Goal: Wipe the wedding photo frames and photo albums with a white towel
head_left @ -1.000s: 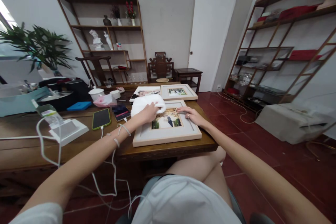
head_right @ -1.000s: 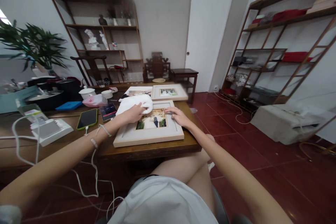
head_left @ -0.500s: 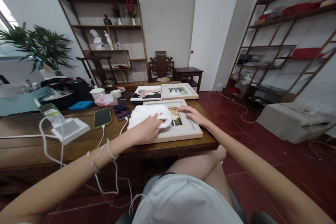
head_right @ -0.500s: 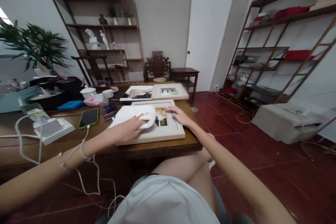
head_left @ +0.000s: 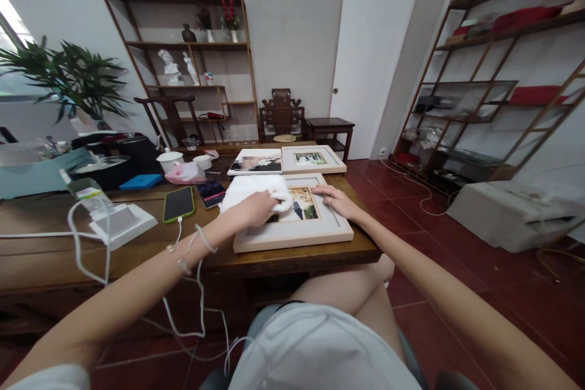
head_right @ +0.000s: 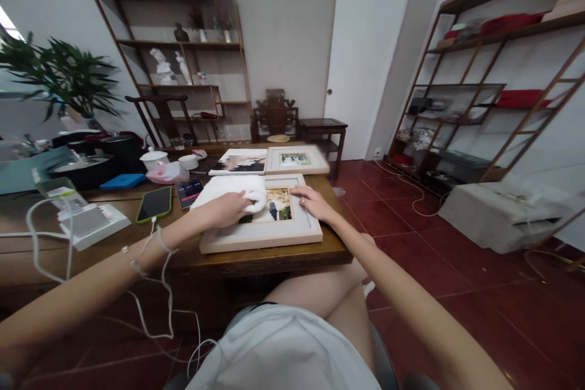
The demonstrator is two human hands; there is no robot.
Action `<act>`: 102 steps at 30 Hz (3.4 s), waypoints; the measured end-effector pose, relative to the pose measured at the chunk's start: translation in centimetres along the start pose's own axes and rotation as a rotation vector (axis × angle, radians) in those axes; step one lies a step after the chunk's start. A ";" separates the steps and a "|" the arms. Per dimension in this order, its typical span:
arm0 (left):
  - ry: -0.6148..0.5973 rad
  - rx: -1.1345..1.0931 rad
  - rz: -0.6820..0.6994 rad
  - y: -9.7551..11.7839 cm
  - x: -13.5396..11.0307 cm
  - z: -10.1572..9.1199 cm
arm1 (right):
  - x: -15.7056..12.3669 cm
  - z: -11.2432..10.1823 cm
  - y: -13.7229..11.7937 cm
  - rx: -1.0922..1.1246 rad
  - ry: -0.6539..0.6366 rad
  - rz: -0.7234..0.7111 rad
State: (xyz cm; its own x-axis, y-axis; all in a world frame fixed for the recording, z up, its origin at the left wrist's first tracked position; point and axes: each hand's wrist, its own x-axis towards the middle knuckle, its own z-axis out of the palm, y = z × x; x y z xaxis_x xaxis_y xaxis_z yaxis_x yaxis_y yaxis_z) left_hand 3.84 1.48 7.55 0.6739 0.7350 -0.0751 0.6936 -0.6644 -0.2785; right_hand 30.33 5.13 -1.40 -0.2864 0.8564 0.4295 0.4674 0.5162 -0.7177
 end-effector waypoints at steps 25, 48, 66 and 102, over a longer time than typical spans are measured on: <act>0.028 -0.133 0.055 -0.9 2.5 0.4 | -0.2 0.1 -0.1 -0.009 0.011 0.026; 0.178 -0.052 -0.070 -1.4 6.6 1.8 | -0.2 0.1 0.1 -0.039 0.010 0.011; -0.045 -0.122 0.170 7.3 -3.6 -3.0 | -0.1 0.0 0.1 -0.017 0.009 -0.015; 0.152 -0.156 -0.039 4.2 9.6 0.6 | -0.2 0.4 -1.0 0.065 0.151 -0.033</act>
State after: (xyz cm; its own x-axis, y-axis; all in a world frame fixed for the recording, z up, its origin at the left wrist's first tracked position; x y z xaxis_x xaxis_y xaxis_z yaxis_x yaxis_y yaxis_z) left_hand 13.12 5.83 5.06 0.6684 0.7393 0.0815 0.7427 -0.6576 -0.1260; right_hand 29.59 4.41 -1.04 -0.1695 0.8327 0.5271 0.4030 0.5467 -0.7340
